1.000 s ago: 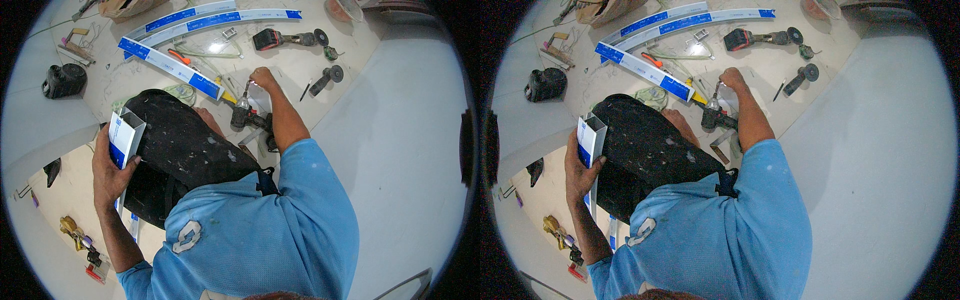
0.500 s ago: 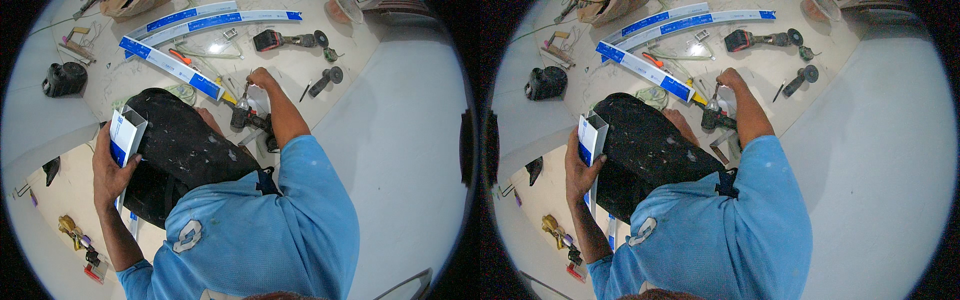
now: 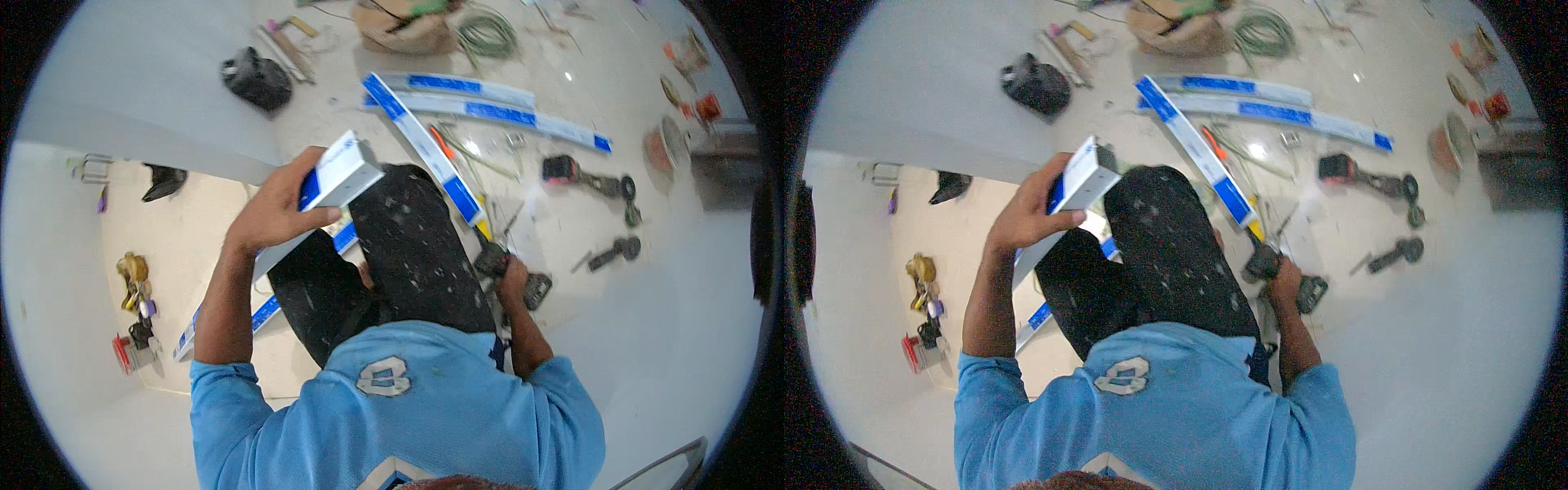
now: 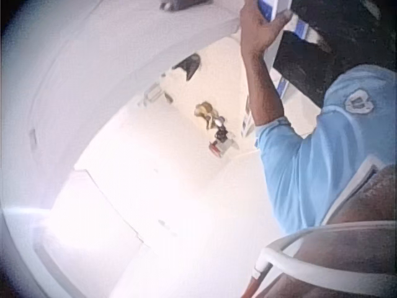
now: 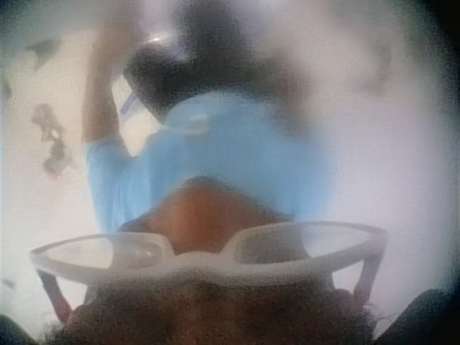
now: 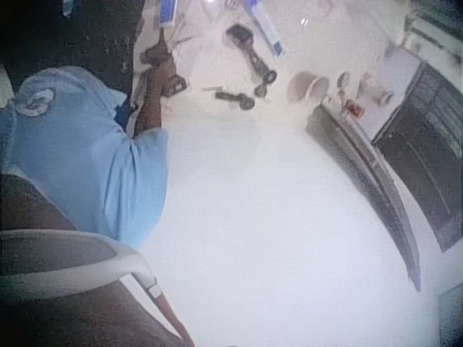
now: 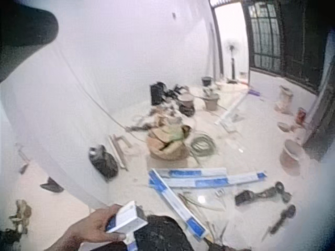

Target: The person sits on the floor and uses a cordless drill to make holes in aluminum profiles. They mark the profiles with a marker, position the drill, and create holes at marked spots. The person handles multiple aluminum profiles and uses a drill throughout the task.

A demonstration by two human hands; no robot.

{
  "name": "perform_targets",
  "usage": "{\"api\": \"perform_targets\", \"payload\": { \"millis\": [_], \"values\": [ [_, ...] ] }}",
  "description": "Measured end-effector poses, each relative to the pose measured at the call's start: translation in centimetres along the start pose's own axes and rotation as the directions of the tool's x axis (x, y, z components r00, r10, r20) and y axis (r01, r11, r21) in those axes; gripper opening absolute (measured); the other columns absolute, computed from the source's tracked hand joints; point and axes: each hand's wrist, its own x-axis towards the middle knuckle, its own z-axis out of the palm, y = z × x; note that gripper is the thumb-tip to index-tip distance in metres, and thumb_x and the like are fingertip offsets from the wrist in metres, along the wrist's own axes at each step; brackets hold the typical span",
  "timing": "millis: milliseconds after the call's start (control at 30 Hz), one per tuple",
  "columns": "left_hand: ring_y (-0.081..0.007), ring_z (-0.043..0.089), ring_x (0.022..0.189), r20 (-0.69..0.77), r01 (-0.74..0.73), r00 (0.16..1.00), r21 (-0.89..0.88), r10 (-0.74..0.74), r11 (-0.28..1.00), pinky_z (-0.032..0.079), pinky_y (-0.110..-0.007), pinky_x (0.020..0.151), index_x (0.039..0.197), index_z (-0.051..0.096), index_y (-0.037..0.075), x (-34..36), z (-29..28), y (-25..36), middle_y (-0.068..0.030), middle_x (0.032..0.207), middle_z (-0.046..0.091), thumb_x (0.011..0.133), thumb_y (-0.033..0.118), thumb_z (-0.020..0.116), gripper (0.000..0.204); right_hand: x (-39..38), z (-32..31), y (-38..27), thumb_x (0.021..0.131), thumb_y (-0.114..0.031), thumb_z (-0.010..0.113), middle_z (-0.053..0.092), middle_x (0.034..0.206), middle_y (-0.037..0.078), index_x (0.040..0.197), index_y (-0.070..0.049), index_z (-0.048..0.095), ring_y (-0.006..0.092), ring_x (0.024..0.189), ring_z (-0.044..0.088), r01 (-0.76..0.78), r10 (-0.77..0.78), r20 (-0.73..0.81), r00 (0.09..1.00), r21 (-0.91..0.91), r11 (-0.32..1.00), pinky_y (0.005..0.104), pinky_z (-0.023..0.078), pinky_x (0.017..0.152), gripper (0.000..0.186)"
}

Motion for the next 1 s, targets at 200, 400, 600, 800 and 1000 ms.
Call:
{"api": "perform_targets", "payload": {
  "millis": [200,400,600,800,1000],
  "values": [
    [-0.0347,0.072,0.107,-0.121,0.134,0.986,0.178,-0.114,0.975,0.055,-0.047,0.096,0.149,0.056,0.006,-1.2,-4.6,1.0,-0.0220,0.117,0.074,0.069,0.045,0.091,0.095,5.4,-4.6,-5.5,0.075,-0.007,0.083,0.067,0.119,0.025,0.140,0.002,0.057,0.0478,0.117,0.061,0.131,-0.088,-0.248,0.965,0.164,0.978,0.0560,0.048,0.104,0.071],
    [-0.0330,0.072,0.089,-0.342,0.164,0.938,0.294,-0.057,0.942,0.054,-0.045,0.082,0.129,0.061,0.005,-3.9,-10.4,4.5,-0.0208,0.097,0.073,0.068,0.030,0.088,0.072,10.3,-12.9,-15.9,0.093,-0.024,0.090,0.076,0.124,0.023,0.138,0.001,0.065,0.0373,0.114,0.074,0.259,0.035,-0.390,0.920,0.672,0.694,0.0467,0.056,0.100,0.057],
    [-0.0296,0.071,0.094,-0.515,0.337,0.844,0.294,-0.149,0.894,0.058,-0.045,0.089,0.135,0.062,0.005,-8.6,-16.0,10.1,-0.0175,0.103,0.073,0.062,0.023,0.082,0.077,10.8,-20.7,-26.3,0.107,-0.020,0.074,0.076,0.130,0.019,0.154,0.001,0.054,0.0373,0.114,0.073,0.588,-0.455,-0.565,0.688,0.068,0.806,0.0487,0.055,0.103,0.055],
    [-0.0283,0.072,0.088,-0.725,0.360,0.687,0.396,0.047,0.845,0.059,-0.044,0.085,0.132,0.061,0.006,-11.8,-17.4,13.5,-0.0158,0.100,0.073,0.071,0.012,0.079,0.064,6.6,-30.4,-39.3,0.110,-0.041,0.069,0.077,0.124,0.017,0.151,0.002,0.057,0.0244,0.100,0.077,0.358,-0.311,-0.306,0.900,0.925,0.125,0.0384,0.061,0.093,0.061],
    [-0.0276,0.073,0.087,-0.783,0.382,0.597,0.470,0.176,0.795,0.059,-0.043,0.081,0.126,0.060,0.007,-13.6,-17.6,15.3,-0.0140,0.097,0.072,0.078,0.013,0.081,0.053,5.3,-31.1,-41.8,0.105,-0.021,0.069,0.071,0.135,0.023,0.162,0.002,0.047,0.0288,0.118,0.074,0.634,-0.780,-0.288,0.556,0.754,0.173,0.0415,0.060,0.104,0.066]
  ]
}}
